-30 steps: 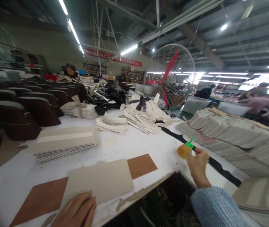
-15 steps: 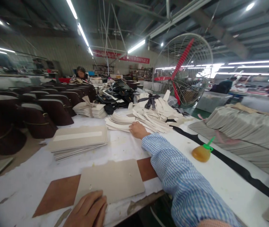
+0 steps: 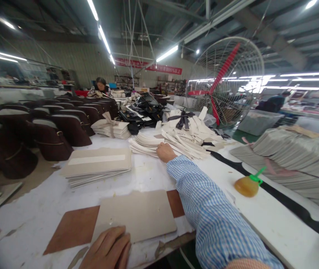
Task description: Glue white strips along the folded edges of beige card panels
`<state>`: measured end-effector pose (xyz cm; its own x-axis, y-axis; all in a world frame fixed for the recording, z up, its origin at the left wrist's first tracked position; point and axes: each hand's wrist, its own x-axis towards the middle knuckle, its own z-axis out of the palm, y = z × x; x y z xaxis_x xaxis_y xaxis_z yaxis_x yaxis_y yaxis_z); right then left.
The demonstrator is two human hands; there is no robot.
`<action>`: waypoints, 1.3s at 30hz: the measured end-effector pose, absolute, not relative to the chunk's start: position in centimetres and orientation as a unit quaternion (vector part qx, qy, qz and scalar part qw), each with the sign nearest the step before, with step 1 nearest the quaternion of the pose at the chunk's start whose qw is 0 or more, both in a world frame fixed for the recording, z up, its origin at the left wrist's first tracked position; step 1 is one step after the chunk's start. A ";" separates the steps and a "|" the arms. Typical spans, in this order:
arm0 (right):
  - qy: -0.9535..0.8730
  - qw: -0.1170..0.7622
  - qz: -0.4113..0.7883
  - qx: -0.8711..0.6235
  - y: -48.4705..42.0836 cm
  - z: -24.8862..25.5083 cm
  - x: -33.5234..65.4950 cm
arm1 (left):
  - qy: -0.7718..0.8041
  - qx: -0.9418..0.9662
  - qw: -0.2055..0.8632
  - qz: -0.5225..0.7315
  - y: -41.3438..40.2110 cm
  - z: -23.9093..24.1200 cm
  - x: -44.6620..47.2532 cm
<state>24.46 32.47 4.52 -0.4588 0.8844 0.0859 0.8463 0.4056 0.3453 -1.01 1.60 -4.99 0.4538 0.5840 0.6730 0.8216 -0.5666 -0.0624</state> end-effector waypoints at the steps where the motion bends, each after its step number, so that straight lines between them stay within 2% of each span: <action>1: 0.836 0.052 0.173 0.519 32.5 4.5 24.4 | -0.423 -0.831 0.194 -0.306 1.6 -4.9 -1.0; 11: 0.814 -0.012 0.130 0.567 32.0 4.7 24.4 | -0.427 -0.831 0.182 -0.308 1.4 -4.7 -0.8; 19: 0.788 -0.217 0.115 0.565 26.0 9.5 26.8 | -0.455 -0.814 0.138 -0.334 0.8 -3.8 -0.2; 21: 0.805 -0.246 0.050 0.537 22.7 9.7 27.2 | -0.487 -0.775 0.109 -0.389 0.3 -3.4 -0.1; 23: 0.825 -0.273 -0.101 0.484 18.9 9.3 27.5 | -0.535 -0.699 0.024 -0.473 -0.1 -2.6 -0.1; 26: 0.800 -0.273 -0.351 0.403 13.2 8.2 27.5 | -0.554 -0.535 -0.248 -0.587 -0.7 -0.7 -0.5; 27: 0.792 -0.252 -0.398 0.387 11.5 7.8 27.5 | -0.535 -0.476 -0.337 -0.611 -0.8 0.0 -0.6; 29: 0.794 -0.214 -0.442 0.358 8.9 7.0 27.3 | -0.506 -0.383 -0.440 -0.635 -1.2 1.2 -0.7; 34: 0.763 -0.184 -0.492 0.376 5.9 4.2 27.4 | -0.567 -0.326 -0.450 -0.609 -2.8 1.9 -0.7; 39: 0.609 -0.253 -0.582 0.477 5.8 2.4 28.1 | -0.654 -0.421 -0.376 -0.504 -2.7 1.5 -1.5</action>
